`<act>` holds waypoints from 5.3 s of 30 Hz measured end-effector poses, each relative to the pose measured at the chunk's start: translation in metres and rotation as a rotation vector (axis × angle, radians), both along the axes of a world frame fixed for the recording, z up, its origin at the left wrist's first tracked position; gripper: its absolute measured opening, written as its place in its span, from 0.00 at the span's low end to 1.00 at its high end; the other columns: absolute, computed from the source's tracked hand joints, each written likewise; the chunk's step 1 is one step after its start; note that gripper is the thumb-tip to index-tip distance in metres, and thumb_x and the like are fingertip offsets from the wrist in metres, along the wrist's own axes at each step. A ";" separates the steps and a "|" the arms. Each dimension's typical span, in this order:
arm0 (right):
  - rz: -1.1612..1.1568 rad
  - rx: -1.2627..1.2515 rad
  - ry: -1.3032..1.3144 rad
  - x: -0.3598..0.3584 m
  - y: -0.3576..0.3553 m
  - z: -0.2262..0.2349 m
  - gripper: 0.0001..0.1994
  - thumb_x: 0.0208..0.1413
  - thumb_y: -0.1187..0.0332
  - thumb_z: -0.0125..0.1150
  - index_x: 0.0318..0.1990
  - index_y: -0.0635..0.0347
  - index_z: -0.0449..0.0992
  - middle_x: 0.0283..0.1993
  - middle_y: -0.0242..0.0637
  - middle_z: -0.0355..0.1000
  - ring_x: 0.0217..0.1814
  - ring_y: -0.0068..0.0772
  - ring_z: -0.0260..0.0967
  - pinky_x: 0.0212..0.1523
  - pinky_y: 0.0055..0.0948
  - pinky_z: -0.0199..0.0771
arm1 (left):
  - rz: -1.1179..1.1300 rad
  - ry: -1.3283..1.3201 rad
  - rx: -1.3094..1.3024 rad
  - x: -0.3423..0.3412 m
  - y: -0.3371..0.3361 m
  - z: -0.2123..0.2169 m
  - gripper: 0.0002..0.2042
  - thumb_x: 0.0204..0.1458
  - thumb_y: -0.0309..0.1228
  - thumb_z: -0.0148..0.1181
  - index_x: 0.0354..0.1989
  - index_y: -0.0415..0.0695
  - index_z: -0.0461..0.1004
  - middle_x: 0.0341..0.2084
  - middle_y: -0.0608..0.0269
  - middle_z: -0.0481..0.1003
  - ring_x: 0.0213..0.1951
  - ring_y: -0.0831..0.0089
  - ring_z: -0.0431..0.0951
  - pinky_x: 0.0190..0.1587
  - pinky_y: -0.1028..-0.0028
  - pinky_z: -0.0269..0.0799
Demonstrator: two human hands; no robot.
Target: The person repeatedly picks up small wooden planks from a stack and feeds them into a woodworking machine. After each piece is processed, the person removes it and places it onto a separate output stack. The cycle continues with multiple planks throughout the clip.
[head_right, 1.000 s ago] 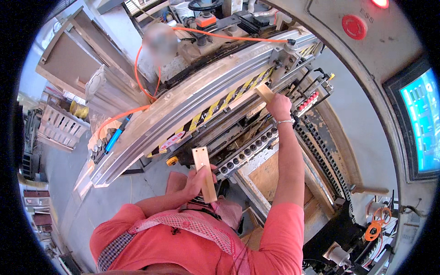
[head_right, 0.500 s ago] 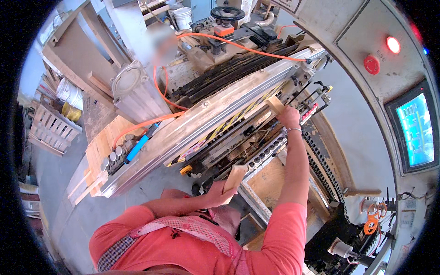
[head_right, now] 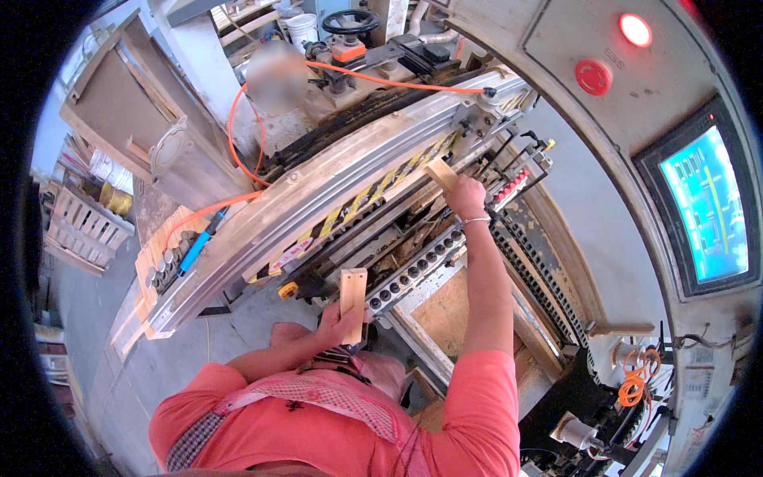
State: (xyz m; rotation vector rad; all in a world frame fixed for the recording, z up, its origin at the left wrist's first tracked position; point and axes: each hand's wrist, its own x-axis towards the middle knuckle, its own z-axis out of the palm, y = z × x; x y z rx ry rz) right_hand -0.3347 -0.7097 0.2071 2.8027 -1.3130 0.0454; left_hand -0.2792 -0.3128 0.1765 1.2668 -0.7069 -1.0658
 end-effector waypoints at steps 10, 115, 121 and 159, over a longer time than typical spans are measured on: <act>0.046 -0.057 -0.037 -0.005 0.001 0.001 0.12 0.40 0.60 0.59 0.27 0.60 0.76 0.29 0.44 0.74 0.33 0.41 0.73 0.35 0.34 0.74 | 0.025 -0.049 -0.014 -0.001 -0.003 0.008 0.13 0.56 0.34 0.45 0.39 0.36 0.70 0.25 0.65 0.72 0.27 0.80 0.71 0.30 0.78 0.67; -0.001 -0.013 0.080 -0.001 -0.010 0.017 0.24 0.41 0.50 0.61 0.38 0.63 0.73 0.37 0.52 0.73 0.41 0.52 0.70 0.39 0.45 0.71 | 0.918 0.123 0.141 0.031 0.211 -0.018 0.15 0.56 0.38 0.47 0.43 0.40 0.67 0.28 0.64 0.70 0.30 0.77 0.71 0.34 0.74 0.70; 0.071 -0.390 -0.234 -0.018 0.041 0.010 0.22 0.44 0.55 0.62 0.42 0.63 0.72 0.37 0.50 0.71 0.39 0.53 0.69 0.40 0.44 0.69 | 1.430 -0.342 0.457 0.182 0.339 0.053 0.14 0.55 0.37 0.48 0.42 0.39 0.68 0.27 0.62 0.71 0.30 0.77 0.70 0.34 0.73 0.69; -0.184 0.291 -0.028 -0.162 0.381 -0.026 0.13 0.38 0.58 0.63 0.27 0.58 0.75 0.31 0.45 0.73 0.35 0.50 0.69 0.37 0.40 0.69 | 1.068 -0.847 0.382 0.556 0.469 -0.179 0.12 0.54 0.35 0.46 0.38 0.38 0.68 0.33 0.54 0.70 0.36 0.62 0.67 0.42 0.66 0.64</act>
